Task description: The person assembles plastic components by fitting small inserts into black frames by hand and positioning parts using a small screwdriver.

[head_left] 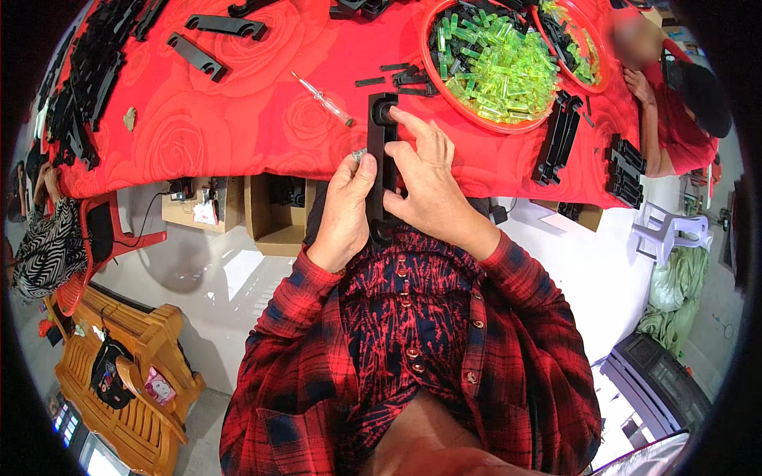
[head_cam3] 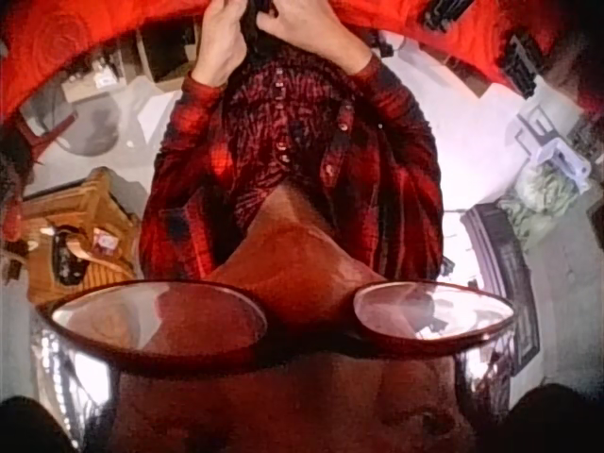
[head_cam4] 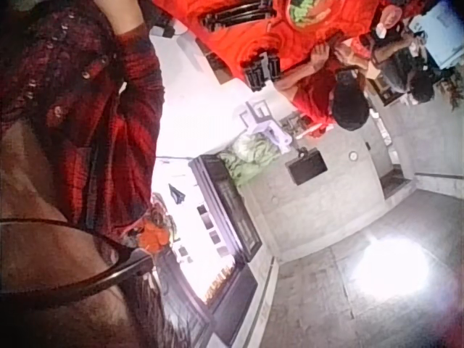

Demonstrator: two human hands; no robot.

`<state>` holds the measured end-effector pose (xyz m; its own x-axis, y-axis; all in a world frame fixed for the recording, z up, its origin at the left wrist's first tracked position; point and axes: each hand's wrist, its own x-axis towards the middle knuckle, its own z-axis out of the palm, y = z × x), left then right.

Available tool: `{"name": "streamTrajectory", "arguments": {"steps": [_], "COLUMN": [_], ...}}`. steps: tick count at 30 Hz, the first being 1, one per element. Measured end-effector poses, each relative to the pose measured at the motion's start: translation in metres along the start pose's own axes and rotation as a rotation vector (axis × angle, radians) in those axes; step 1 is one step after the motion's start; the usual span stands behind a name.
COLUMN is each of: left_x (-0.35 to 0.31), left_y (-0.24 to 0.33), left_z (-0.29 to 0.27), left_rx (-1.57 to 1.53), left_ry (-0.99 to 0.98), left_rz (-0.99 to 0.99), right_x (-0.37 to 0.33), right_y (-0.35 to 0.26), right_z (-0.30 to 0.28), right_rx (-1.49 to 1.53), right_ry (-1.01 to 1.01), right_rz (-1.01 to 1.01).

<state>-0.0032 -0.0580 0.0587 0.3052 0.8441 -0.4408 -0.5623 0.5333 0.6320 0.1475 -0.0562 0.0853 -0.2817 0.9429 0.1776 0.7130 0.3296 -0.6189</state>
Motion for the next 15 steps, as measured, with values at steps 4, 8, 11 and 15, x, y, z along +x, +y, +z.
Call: {"name": "streamTrajectory", "arguments": {"steps": [4, 8, 11, 15], "left_x": [0.0, -0.001, -0.001, 0.003], "left_y": [0.0, 0.01, 0.013, 0.02], "left_z": [-0.003, -0.01, -0.009, -0.003], "left_rx": [0.042, 0.283, 0.718, 1.112], "left_ry": [0.025, -0.045, 0.016, -0.138], "left_rz": [0.003, 0.083, 0.364, 0.787], "right_x": [-0.002, 0.001, 0.005, 0.001], "right_y": [0.0, 0.007, 0.011, 0.012], "right_z": [0.001, 0.001, -0.007, -0.009], "right_rx": [0.014, 0.152, 0.369, 0.688], "right_ry": [-0.014, 0.055, 0.081, 0.032], "right_rz": [0.022, 0.046, 0.142, 0.321]}}
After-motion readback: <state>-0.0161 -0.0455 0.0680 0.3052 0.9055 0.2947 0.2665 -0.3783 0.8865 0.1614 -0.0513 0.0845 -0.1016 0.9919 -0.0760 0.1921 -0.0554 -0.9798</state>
